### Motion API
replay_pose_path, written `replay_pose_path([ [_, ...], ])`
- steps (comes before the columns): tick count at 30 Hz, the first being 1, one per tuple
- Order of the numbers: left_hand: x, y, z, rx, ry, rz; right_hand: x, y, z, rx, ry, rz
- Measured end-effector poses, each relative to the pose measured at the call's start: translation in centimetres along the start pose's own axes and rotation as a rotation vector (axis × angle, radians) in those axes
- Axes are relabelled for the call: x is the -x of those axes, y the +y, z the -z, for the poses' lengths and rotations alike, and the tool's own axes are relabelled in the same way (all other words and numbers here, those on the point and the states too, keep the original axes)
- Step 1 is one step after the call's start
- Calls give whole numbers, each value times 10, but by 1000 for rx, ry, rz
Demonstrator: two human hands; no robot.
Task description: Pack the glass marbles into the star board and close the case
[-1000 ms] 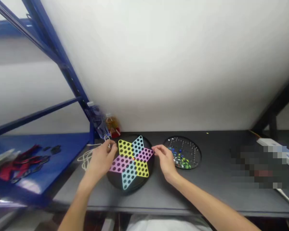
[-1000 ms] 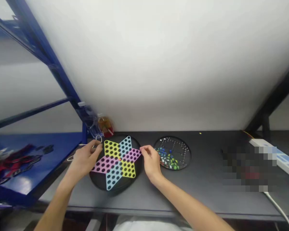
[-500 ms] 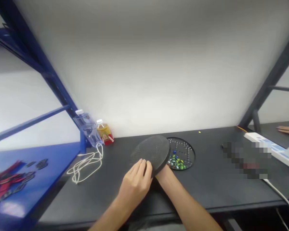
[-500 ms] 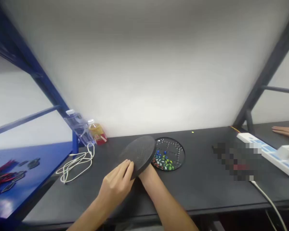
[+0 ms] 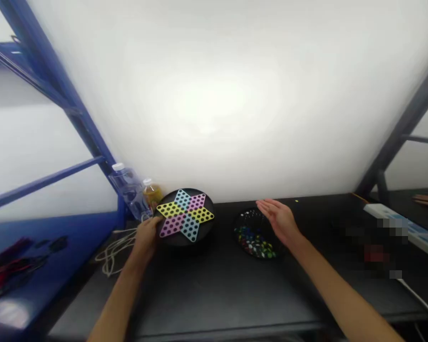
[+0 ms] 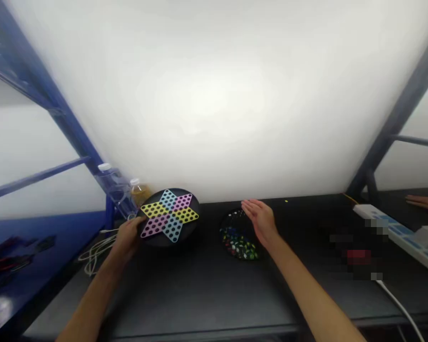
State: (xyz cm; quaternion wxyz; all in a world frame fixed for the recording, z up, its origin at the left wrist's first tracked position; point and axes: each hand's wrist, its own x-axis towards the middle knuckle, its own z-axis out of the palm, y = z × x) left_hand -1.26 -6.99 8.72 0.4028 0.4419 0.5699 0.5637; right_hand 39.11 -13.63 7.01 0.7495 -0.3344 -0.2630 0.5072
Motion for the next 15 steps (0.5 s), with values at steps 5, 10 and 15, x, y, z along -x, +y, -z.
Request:
replay_pose_path([
  [5,2,-25,1,3,-260,294,-48,1,51,336,-64,111],
  [10,11,-25,0,-257,-356,126,-53,24,60,823,-457,68],
  [15,10,-29,-7,-747,-345,-216,-49,36,49,1021,-616,195],
])
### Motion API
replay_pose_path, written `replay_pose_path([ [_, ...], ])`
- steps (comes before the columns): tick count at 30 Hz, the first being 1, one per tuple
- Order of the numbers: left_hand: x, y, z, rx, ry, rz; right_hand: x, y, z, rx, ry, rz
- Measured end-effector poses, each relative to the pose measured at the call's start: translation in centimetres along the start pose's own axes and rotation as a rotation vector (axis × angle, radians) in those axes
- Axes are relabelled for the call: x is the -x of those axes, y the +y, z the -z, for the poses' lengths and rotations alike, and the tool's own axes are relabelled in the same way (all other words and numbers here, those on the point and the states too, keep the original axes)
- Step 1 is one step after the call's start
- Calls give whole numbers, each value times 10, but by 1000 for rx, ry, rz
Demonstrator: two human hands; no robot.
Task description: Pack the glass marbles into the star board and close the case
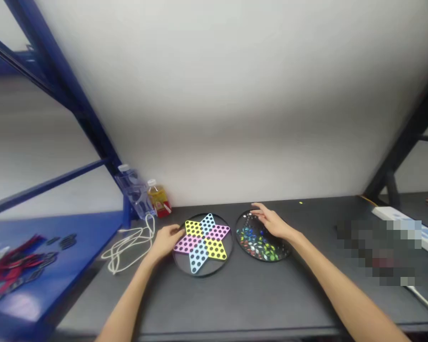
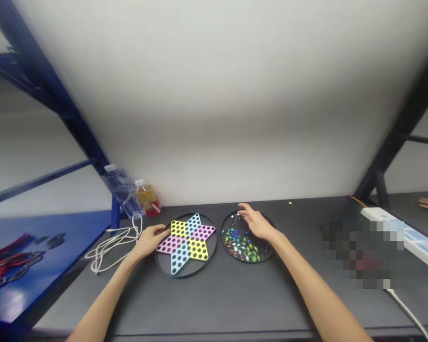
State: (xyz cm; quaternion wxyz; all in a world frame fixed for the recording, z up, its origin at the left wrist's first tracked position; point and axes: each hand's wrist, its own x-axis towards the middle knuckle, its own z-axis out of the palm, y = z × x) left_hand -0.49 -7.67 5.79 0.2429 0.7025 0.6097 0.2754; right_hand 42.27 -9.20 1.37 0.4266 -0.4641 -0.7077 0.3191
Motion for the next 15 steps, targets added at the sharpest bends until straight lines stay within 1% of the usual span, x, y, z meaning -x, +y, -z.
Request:
replay_pose_path([
  [2,-2,-1,-6,-143,33,-82,-2,0,-3,24,15,5],
  [4,-3,-3,-12,-224,67,-108,-4,2,-5,17,29,5],
  [6,-3,-6,-17,-249,95,-114,-4,4,-7,-23,24,2],
  [9,-1,-9,-19,-189,129,-121,-4,8,-8,-130,55,-12],
  [12,1,-10,-19,-106,149,-114,-3,11,-5,-183,174,-34],
  [15,3,-10,-18,-48,157,-109,0,13,6,-143,297,-73],
])
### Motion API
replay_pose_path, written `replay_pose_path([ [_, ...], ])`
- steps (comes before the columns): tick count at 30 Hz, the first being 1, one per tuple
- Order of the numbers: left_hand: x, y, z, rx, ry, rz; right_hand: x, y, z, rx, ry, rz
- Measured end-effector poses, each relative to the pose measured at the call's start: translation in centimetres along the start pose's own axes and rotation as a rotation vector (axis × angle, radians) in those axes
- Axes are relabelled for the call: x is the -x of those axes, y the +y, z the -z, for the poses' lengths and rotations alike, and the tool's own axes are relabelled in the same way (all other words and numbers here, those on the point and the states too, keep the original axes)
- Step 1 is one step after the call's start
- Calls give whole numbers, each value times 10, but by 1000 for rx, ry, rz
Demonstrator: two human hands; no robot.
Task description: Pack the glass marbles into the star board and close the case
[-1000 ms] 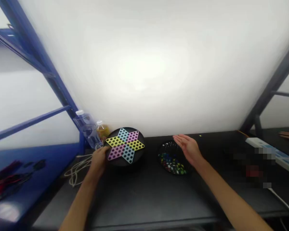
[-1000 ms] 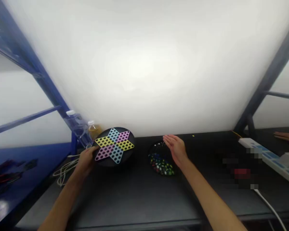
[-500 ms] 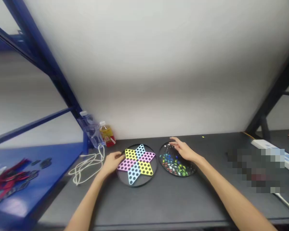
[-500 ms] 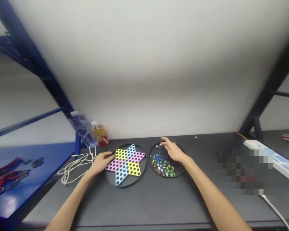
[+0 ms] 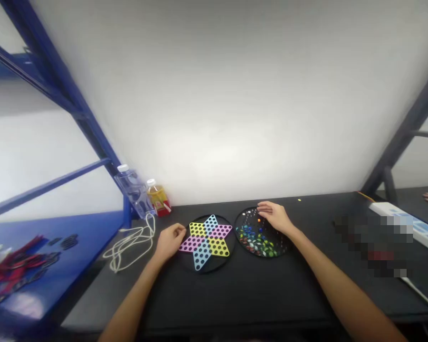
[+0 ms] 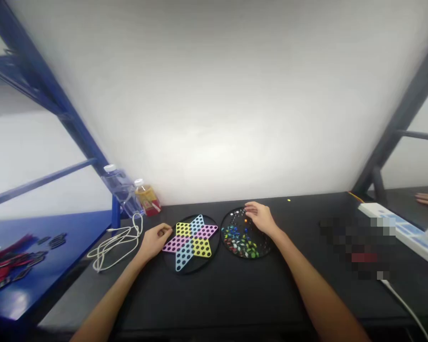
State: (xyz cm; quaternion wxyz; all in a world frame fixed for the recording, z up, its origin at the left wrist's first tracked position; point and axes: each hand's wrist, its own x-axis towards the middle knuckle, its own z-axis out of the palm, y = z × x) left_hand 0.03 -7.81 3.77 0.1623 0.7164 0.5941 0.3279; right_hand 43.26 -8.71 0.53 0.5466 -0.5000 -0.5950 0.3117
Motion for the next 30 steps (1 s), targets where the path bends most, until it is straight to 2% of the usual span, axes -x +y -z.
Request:
replay_pose_path([
  [2,0,0,-1,-4,10,-14,1,-1,8,57,45,-1],
  [5,-1,-1,-2,-26,26,-50,6,0,15,109,26,-1],
  [14,1,0,-2,7,22,-73,9,-1,1,241,-70,27],
  [16,-2,-1,-1,40,16,-77,5,-3,10,263,-32,45],
  [18,-10,-3,1,53,12,-95,-2,0,25,307,75,55],
  [20,-22,-4,1,36,-10,-123,-9,8,45,380,217,40],
  [22,-38,-3,-1,-2,-73,-162,-14,23,65,487,277,38],
  [24,-56,-3,-6,-87,-152,-240,-15,40,80,603,240,50],
  [26,-70,-5,-13,-146,-180,-303,-12,56,89,706,154,70],
  [30,-83,-17,-27,-221,-107,-344,-6,73,88,811,51,89],
])
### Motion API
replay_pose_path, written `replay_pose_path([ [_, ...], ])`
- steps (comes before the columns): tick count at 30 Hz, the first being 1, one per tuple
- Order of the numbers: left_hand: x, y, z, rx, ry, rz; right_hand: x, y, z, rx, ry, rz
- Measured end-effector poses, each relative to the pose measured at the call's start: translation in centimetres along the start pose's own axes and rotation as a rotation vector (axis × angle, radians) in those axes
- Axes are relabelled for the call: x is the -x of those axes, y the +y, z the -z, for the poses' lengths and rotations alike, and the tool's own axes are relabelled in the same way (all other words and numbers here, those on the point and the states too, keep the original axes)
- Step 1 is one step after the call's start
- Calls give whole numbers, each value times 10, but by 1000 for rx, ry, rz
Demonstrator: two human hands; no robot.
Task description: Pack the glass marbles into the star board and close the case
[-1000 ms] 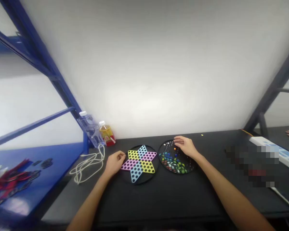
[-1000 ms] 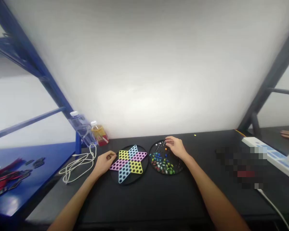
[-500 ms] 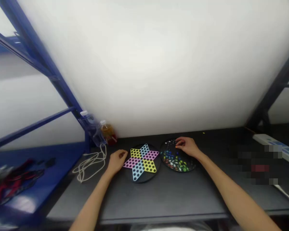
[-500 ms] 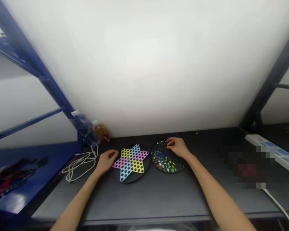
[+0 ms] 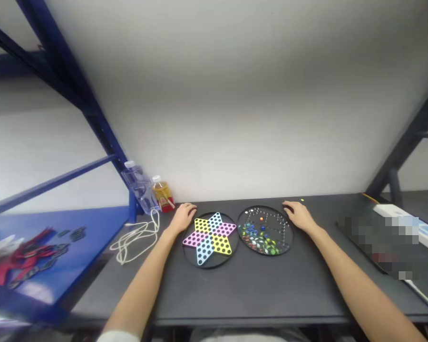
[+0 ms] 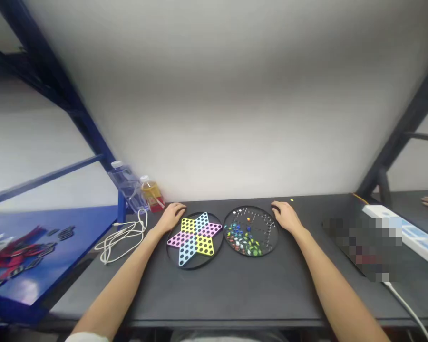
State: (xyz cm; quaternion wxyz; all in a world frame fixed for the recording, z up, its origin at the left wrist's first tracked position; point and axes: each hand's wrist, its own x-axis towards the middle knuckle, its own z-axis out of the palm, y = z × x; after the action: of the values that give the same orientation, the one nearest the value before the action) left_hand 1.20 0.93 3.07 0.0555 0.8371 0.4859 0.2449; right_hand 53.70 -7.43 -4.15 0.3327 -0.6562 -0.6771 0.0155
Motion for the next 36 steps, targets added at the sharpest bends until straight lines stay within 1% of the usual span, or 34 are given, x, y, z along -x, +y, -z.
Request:
replay_pose_path([
  [4,5,-7,-7,-40,40,14,0,-3,-5,51,0,32],
  [14,7,-16,-8,-10,45,52,-1,1,-1,-25,-10,-16],
  [22,7,-12,-8,40,46,89,-1,5,-1,-7,-20,-14],
  [27,8,-12,-8,61,62,60,0,7,-2,-3,-17,-6],
  [32,8,-13,-10,-35,50,32,1,6,-1,2,-24,4],
  [36,8,-14,-12,-149,52,71,2,6,-2,6,-33,-8],
])
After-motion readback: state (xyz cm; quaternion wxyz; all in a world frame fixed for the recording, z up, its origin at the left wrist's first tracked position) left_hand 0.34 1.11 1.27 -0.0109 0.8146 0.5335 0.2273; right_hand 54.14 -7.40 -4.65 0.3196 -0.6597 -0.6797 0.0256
